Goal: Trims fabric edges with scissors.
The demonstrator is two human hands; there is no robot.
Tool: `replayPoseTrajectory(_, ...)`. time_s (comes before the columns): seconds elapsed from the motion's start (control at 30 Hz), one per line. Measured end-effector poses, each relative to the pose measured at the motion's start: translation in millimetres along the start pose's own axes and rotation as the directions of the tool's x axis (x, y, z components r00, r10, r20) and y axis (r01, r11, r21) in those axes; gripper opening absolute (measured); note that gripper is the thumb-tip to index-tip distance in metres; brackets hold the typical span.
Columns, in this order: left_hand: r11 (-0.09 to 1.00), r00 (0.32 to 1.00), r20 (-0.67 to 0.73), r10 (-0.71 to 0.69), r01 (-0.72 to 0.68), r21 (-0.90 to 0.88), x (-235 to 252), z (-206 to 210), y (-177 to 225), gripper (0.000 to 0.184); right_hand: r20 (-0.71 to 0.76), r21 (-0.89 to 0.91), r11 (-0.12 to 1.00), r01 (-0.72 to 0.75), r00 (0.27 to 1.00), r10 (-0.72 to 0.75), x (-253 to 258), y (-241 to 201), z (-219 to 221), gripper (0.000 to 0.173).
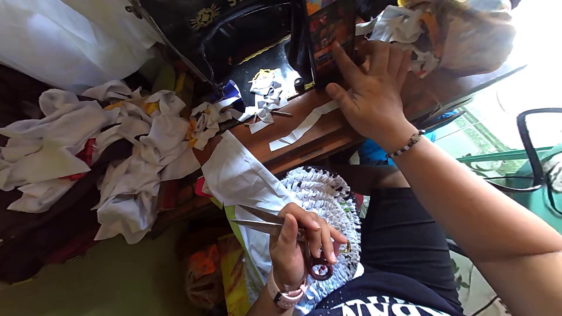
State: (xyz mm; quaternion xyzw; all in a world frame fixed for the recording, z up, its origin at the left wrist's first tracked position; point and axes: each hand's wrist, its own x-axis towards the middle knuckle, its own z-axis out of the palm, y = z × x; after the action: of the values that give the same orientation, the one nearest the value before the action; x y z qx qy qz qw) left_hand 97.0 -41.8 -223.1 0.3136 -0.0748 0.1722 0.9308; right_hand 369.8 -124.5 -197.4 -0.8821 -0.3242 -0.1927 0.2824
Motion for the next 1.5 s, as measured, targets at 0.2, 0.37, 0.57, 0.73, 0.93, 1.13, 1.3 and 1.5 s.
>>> replayPoseTrajectory(0.2,1.0,1.0,0.0,-0.001,0.001,0.004,0,0,1,0.04,-0.088,0.053,0.998,0.015,0.996,-0.01,-4,5,2,0.063)
replayPoseTrajectory(0.37,1.0,1.0,0.004,0.006,-0.006,0.012,0,0,0,0.04,-0.097,0.07,0.998,0.003,0.995,0.004,-5,5,2,0.063)
replayPoseTrajectory(0.57,1.0,1.0,-0.006,0.004,-0.004,-0.006,0,0,0,0.04,-0.08,0.057,0.998,-0.008,0.997,0.012,-5,4,2,0.062)
replayPoseTrajectory(0.73,1.0,1.0,-0.005,0.004,-0.004,-0.008,0,0,0,0.039,-0.046,0.01,1.0,-0.025,0.999,0.025,-3,2,4,0.064)
replayPoseTrajectory(0.93,1.0,1.0,0.004,0.009,-0.009,0.02,0,1,0,0.039,-0.228,0.18,0.978,0.1,0.972,-0.058,-6,10,1,0.056)
replayPoseTrajectory(1.13,0.997,1.0,-0.027,0.007,-0.005,0.079,-1,4,2,0.04,-0.285,0.474,0.841,0.26,0.949,-0.133,-55,-8,-28,0.041)
replayPoseTrajectory(1.3,0.986,0.996,-0.083,-0.014,0.028,0.166,-5,21,6,0.041,-0.117,0.67,0.709,0.22,0.974,-0.192,-146,-50,-59,0.036)
replayPoseTrajectory(1.5,0.967,0.991,-0.109,0.084,-0.055,0.251,-15,34,12,0.04,-0.042,0.718,0.662,0.214,0.963,-0.266,-207,-77,-82,0.029)
